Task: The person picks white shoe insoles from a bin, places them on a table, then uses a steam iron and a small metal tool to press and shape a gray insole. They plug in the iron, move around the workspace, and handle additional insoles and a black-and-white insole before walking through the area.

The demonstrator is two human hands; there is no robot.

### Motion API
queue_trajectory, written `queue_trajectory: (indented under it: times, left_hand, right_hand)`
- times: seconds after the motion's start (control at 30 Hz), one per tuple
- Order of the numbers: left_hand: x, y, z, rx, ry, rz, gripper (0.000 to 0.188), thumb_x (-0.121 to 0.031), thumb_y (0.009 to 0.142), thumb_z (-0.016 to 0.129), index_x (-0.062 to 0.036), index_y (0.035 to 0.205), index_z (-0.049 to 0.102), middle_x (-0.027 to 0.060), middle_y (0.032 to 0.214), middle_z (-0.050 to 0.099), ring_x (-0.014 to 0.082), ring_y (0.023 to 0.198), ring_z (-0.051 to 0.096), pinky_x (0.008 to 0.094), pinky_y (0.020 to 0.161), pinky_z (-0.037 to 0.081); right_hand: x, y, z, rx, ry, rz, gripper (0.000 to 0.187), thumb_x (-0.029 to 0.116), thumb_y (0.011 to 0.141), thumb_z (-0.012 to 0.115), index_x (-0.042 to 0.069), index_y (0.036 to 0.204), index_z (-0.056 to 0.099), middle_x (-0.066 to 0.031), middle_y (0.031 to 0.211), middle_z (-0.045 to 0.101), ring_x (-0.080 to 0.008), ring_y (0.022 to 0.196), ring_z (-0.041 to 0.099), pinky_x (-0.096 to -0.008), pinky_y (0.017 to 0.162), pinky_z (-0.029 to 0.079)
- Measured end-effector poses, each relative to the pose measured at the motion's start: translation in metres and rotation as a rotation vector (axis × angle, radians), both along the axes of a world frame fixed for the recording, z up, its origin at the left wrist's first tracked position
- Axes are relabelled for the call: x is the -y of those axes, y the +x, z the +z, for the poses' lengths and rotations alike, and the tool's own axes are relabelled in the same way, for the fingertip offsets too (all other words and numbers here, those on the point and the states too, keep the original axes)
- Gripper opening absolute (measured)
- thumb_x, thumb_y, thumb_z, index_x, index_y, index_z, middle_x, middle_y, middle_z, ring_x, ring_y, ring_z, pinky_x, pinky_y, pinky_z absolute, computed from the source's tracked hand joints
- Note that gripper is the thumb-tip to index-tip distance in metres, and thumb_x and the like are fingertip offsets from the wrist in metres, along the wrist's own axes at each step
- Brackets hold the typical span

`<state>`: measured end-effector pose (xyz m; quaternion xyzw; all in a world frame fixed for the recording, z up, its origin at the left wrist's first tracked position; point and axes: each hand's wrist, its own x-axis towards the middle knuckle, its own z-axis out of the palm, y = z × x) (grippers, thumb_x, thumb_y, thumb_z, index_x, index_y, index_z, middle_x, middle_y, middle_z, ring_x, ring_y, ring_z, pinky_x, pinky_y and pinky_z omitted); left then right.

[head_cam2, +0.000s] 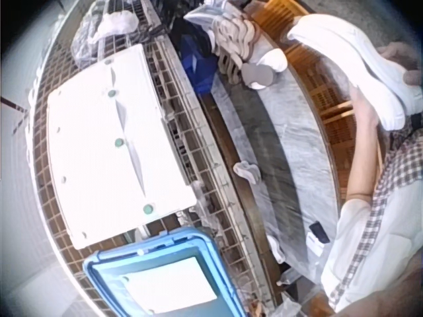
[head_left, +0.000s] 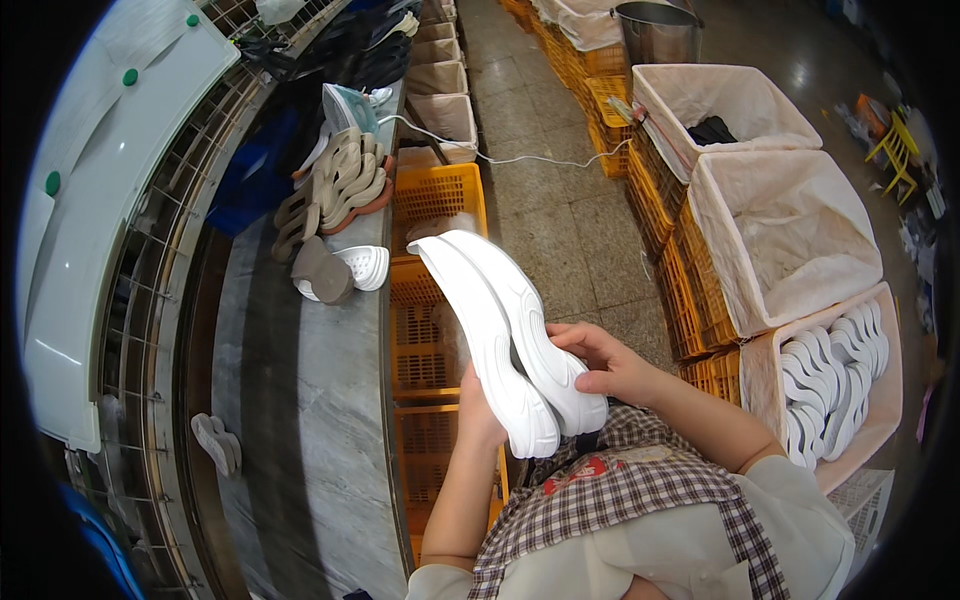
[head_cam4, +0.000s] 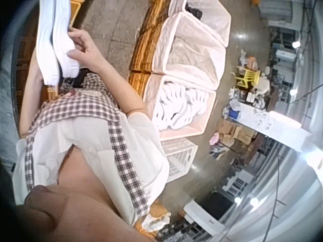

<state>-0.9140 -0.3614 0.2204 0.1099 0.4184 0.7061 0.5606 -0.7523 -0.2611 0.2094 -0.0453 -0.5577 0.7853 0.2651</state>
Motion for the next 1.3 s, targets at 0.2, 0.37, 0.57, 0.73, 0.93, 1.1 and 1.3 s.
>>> queue_trajectory:
  times: [0.2,0.37,0.57,0.73,0.93,1.1,1.3]
  left_hand:
    - [0.012,-0.015,-0.007,0.572,0.709,-0.126,0.057,-0.046,0.084,0.056,-0.0126,0.128,0.043,0.0088,0.088,0.044,0.0223,0.082,0.046,0.0383,0.068,0.049]
    - [0.025,-0.025,0.004,0.672,0.805,-0.163,0.07,-0.055,0.086,0.048,-0.0159,0.141,0.031,0.0067,0.084,0.04,0.0173,0.074,0.042,0.0333,0.062,0.044]
    - [0.028,-0.024,0.004,0.658,0.802,-0.13,0.07,-0.056,0.086,0.046,-0.0153,0.142,0.03,0.0063,0.083,0.04,0.0166,0.073,0.042,0.0315,0.061,0.041]
    - [0.032,-0.024,0.001,0.664,0.783,-0.104,0.071,-0.055,0.086,0.047,-0.0154,0.142,0.03,0.0053,0.083,0.04,0.0162,0.073,0.041,0.0303,0.06,0.038]
    - [0.029,-0.016,-0.005,0.421,0.637,0.029,0.067,-0.037,0.085,0.059,-0.0158,0.141,0.03,0.0146,0.124,0.044,0.0231,0.114,0.045,0.0321,0.077,0.05]
    - [0.041,0.0,-0.015,0.433,0.445,0.031,0.05,-0.039,0.096,0.037,-0.0085,0.136,0.033,0.0089,0.132,0.044,0.0236,0.124,0.041,0.0419,0.106,0.033]
    - [0.061,-0.019,-0.008,0.673,0.761,-0.002,0.04,-0.04,0.093,0.045,-0.004,0.111,0.05,0.0107,0.106,0.056,0.023,0.106,0.053,0.0415,0.105,0.033]
  right_hand:
    - [0.005,-0.002,0.019,-0.147,-0.811,-0.091,0.072,0.045,0.076,0.05,0.0,0.131,0.038,-0.018,0.114,0.057,-0.028,0.095,0.063,-0.0376,0.079,0.055]
    - [-0.002,0.003,0.023,-0.219,-0.967,-0.104,0.065,0.05,0.081,0.045,0.008,0.131,0.045,-0.0155,0.119,0.057,-0.0327,0.095,0.063,-0.0559,0.074,0.053]
    - [0.002,-0.002,0.015,-0.18,-0.924,-0.113,0.064,0.048,0.083,0.043,0.007,0.132,0.043,-0.0151,0.12,0.057,-0.0323,0.096,0.063,-0.0577,0.074,0.052]
    - [0.007,-0.006,0.019,-0.164,-0.995,-0.099,0.066,0.048,0.084,0.042,0.006,0.134,0.04,-0.0145,0.122,0.056,-0.0316,0.103,0.06,-0.0483,0.084,0.051]
    - [0.028,-0.021,0.033,0.039,-0.263,-0.095,0.072,0.055,0.086,0.046,0.005,0.137,0.037,-0.0155,0.139,0.037,-0.029,0.119,0.047,-0.0393,0.097,0.042]
    - [0.039,-0.039,0.044,0.121,0.782,-0.008,0.073,0.061,0.09,0.032,0.004,0.132,0.044,-0.0207,0.144,0.029,-0.0318,0.131,0.029,-0.0427,0.106,0.022]
    - [0.039,-0.032,0.051,0.03,0.558,-0.09,0.035,0.023,0.089,0.045,0.005,0.117,0.056,-0.0141,0.133,0.045,-0.0283,0.122,0.041,-0.0401,0.103,0.028]
